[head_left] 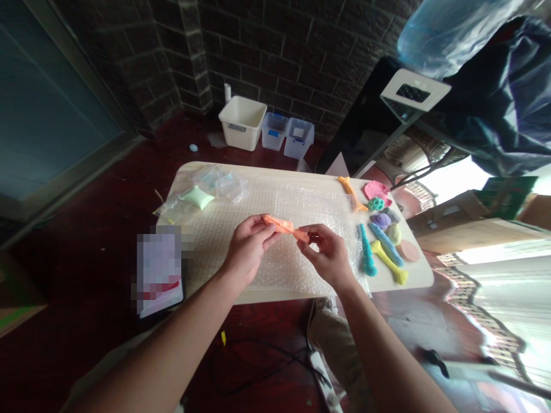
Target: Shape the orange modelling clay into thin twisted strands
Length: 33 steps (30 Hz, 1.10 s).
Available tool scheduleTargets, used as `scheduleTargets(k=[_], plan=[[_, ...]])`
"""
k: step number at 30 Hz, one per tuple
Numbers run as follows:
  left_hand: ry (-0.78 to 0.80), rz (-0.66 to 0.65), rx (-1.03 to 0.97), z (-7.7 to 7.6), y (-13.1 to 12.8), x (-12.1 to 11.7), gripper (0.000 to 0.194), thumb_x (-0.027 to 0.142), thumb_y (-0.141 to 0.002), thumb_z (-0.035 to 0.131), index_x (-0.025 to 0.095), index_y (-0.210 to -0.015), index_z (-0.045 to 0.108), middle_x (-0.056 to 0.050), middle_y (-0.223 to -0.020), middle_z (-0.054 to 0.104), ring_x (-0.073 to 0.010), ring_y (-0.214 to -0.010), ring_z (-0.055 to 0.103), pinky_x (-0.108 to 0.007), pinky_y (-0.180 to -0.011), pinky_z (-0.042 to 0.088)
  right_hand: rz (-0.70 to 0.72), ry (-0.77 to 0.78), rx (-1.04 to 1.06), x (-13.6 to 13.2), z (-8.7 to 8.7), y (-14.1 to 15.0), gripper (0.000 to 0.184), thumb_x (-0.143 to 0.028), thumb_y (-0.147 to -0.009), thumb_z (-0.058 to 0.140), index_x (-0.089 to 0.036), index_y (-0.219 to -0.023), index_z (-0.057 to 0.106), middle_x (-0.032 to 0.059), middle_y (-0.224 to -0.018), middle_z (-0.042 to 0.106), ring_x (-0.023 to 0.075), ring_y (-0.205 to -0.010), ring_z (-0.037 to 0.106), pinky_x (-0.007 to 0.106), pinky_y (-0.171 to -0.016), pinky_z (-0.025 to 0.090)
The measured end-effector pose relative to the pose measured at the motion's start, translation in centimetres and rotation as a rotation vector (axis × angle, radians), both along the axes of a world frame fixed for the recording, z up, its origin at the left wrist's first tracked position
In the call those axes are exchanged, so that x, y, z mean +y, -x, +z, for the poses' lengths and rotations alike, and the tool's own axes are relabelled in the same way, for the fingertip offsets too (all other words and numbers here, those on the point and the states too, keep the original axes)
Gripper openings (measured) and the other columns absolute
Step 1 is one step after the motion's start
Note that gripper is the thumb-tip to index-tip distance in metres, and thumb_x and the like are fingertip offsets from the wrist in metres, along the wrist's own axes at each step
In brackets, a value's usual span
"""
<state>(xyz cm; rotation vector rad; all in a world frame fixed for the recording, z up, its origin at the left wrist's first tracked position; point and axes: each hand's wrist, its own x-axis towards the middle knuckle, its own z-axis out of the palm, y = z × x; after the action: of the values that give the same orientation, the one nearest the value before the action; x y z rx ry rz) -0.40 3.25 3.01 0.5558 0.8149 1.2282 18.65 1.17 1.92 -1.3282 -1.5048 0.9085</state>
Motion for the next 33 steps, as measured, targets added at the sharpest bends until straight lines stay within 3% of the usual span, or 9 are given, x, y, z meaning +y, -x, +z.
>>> scheduleTargets(k=[9, 16, 22, 27, 33], plan=[[0.025, 0.029, -0.080, 0.2, -0.1, 0.2, 0.023, 0.009, -0.081, 0.075, 0.014, -0.102, 0.067, -0.009, -0.106, 0.073, -0.0236, -0.113, 0.070, -0.045, -0.113, 0.048, -0.064, 0.108, 0.025, 0.0, 0.2, 0.0, 0.024, -0.037, -0.088, 0.073, -0.018, -0.101, 0.077, 0.0079, -0.089, 0.076, 0.0179, -0.073, 0.065, 0.032, -0.065, 0.049], [-0.014, -0.033, -0.072, 0.4, -0.2, 0.0, 0.022, 0.011, -0.082, 0.074, 0.015, -0.103, 0.071, -0.008, -0.111, 0.073, -0.0221, -0.112, 0.068, -0.039, -0.104, 0.052, -0.134, 0.185, 0.130, 0.4, 0.7, 0.3, 0.026, -0.039, -0.090, 0.067, -0.016, -0.093, 0.078, 0.0041, -0.074, 0.071, 0.0138, -0.062, 0.057, 0.029, -0.057, 0.044], [-0.034, -0.119, 0.020, 0.4, -0.2, -0.4, 0.026, 0.020, -0.083, 0.077, 0.015, -0.108, 0.071, -0.009, -0.109, 0.073, -0.0214, -0.103, 0.069, -0.034, -0.089, 0.055, -0.179, 0.212, 0.215, 0.5, 0.7, 0.1, 0.028, -0.043, -0.088, 0.071, -0.015, -0.088, 0.077, 0.0025, -0.068, 0.068, 0.0120, -0.057, 0.053, 0.028, -0.054, 0.041], [-0.045, -0.216, 0.093, 0.1, -0.3, -0.6, 0.027, 0.024, -0.087, 0.071, 0.015, -0.113, 0.072, -0.009, -0.108, 0.072, -0.0199, -0.098, 0.068, -0.030, -0.081, 0.053, -0.194, 0.188, 0.235, 0.5, 0.8, 0.1, 0.028, -0.044, -0.089, 0.071, -0.017, -0.093, 0.077, 0.0042, -0.075, 0.073, 0.0114, -0.057, 0.052, 0.028, -0.054, 0.041], [-0.127, -0.359, 0.362, -0.8, -0.7, -0.7, 0.022, 0.023, -0.088, 0.064, 0.015, -0.106, 0.074, -0.007, -0.095, 0.074, -0.0186, -0.086, 0.068, -0.031, -0.077, 0.052, -0.140, 0.160, 0.323, 0.3, 1.4, 0.3, 0.028, -0.042, -0.088, 0.076, -0.019, -0.105, 0.078, 0.0058, -0.087, 0.075, 0.0127, -0.064, 0.057, 0.029, -0.060, 0.044]])
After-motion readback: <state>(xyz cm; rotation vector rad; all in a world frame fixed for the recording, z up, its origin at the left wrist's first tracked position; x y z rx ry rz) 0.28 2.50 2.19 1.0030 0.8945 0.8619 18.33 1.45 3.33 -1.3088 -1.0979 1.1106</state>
